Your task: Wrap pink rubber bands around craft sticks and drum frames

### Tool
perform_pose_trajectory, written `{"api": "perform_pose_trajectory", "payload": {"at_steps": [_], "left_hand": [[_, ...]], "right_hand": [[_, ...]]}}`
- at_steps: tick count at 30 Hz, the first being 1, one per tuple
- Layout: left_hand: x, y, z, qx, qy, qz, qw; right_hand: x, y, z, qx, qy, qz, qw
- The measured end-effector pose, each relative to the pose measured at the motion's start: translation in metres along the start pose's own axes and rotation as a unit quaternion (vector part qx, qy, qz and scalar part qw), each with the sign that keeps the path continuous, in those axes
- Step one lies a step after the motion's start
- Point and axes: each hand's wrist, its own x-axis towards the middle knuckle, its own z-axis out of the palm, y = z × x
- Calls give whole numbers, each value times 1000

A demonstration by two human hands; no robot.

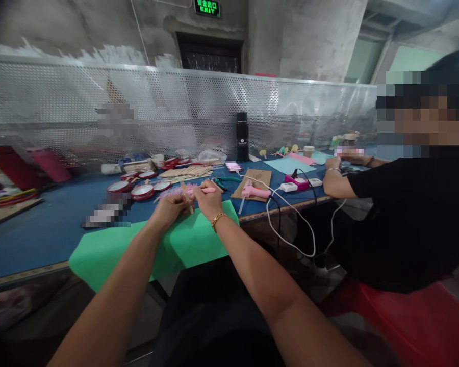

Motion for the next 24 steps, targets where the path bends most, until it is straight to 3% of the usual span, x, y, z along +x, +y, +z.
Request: {"api": "perform_pose_trajectory", "payload": {"at_steps": [7, 12, 17, 24], "left_hand": [[3, -5, -1, 12, -1, 10, 1000], [2, -4, -1, 9, 5, 3, 1000], [1, -3, -2, 22, -3, 13, 1000], [-2, 4, 1, 9, 2, 3, 1000]], "right_hand": [[0, -3, 0, -7, 38, -15, 999], [-1, -4, -1, -9, 4, -18, 1000], [0, -1, -1, -12, 33, -21, 999], [0, -3, -1, -22, 7, -20, 1000]]}}
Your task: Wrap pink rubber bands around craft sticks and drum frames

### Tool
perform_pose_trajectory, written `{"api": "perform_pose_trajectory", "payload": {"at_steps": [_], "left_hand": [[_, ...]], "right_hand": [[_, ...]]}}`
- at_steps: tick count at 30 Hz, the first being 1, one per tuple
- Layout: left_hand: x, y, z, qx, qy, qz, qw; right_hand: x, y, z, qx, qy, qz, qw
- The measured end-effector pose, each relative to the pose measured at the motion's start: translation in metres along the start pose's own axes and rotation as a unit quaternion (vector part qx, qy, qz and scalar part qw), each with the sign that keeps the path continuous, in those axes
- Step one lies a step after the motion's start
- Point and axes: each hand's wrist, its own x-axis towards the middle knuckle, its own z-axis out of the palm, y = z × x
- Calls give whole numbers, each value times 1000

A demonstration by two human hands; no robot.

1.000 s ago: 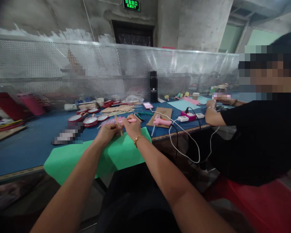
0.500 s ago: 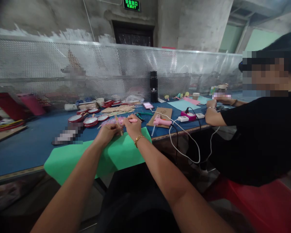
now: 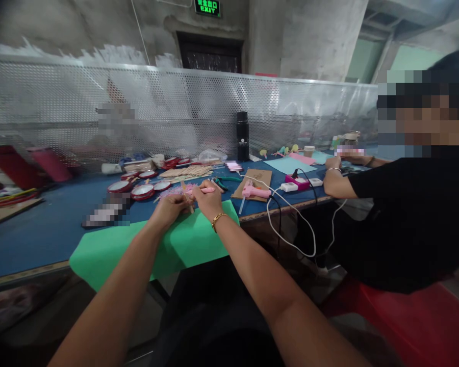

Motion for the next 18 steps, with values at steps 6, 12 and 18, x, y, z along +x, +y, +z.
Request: {"api": "perform_pose_trajectory", "payload": {"at_steps": [6, 12, 18], "left_hand": [[2, -1, -1, 2, -3, -1, 1000], [3, -3, 0, -8, 3, -2, 1000], [1, -1, 0, -5, -1, -8, 1000]], "right_hand": [[0, 0, 0, 5, 19, -4, 1000], [1, 2, 1, -3, 26, 4, 1000], [1, 2, 1, 7, 11, 4, 1000]]}}
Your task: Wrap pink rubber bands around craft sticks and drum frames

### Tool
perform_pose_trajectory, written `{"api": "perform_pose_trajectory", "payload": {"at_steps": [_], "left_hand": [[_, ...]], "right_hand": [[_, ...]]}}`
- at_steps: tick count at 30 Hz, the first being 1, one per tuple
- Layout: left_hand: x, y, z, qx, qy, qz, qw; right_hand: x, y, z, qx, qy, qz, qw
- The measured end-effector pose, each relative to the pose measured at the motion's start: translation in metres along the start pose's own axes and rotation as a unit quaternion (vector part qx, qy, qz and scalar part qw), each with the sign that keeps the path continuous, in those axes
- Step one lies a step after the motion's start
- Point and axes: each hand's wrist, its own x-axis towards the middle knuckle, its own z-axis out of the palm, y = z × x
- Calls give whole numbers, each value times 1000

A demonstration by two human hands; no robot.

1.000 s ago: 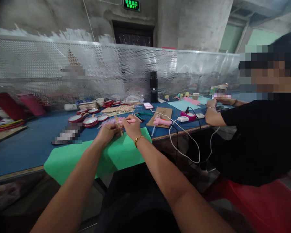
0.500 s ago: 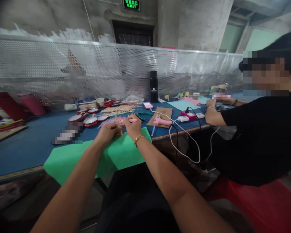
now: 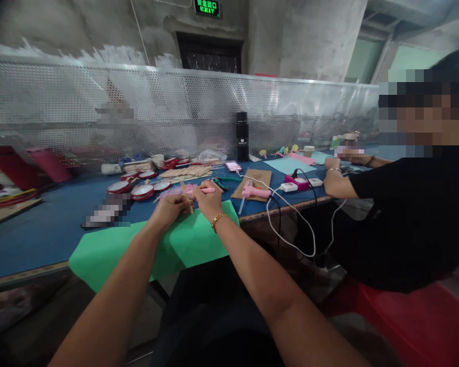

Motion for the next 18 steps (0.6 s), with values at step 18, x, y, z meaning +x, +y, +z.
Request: {"api": "perform_pose_trajectory", "payload": {"at_steps": [18], "left_hand": [[1, -3, -1, 24, -4, 14, 1000]], "right_hand": [[-1, -2, -1, 1, 9, -2, 1000]]}}
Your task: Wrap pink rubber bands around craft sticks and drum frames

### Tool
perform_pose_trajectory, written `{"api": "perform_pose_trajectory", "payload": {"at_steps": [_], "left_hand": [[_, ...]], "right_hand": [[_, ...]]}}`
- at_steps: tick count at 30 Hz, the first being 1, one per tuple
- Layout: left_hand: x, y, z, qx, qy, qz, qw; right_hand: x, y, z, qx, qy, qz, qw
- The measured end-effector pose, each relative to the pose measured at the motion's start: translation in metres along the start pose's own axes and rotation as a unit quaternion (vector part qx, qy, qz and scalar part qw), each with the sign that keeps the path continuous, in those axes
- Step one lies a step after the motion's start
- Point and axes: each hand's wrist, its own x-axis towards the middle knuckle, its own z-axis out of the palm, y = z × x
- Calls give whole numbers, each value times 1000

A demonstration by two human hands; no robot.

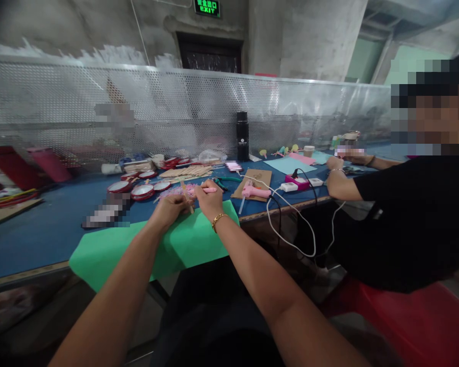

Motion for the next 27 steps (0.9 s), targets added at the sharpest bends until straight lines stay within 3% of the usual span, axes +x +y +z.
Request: {"api": "perform_pose_trajectory", "payload": {"at_steps": [4, 9, 14, 19, 24, 27], "left_hand": [[-1, 2, 1, -14, 4, 3, 1000], [-1, 0, 0, -1, -1, 6, 1000], [-3, 4, 1, -15, 5, -5, 1000], [-6, 10, 2, 2, 8, -16, 1000], [-6, 10, 2, -12, 14, -14, 1000], [-5, 9, 2, -5, 9, -13, 1000]], "right_hand": [[0, -2, 0, -1, -23, 9, 1000], [-1, -2, 0, 7, 12, 16, 1000], [0, -1, 0, -7, -18, 1, 1000], [0, 2, 0, 0, 12, 5, 1000], [0, 1, 0, -3, -19, -2, 1000], [0, 2, 0, 1, -1, 5, 1000]]}}
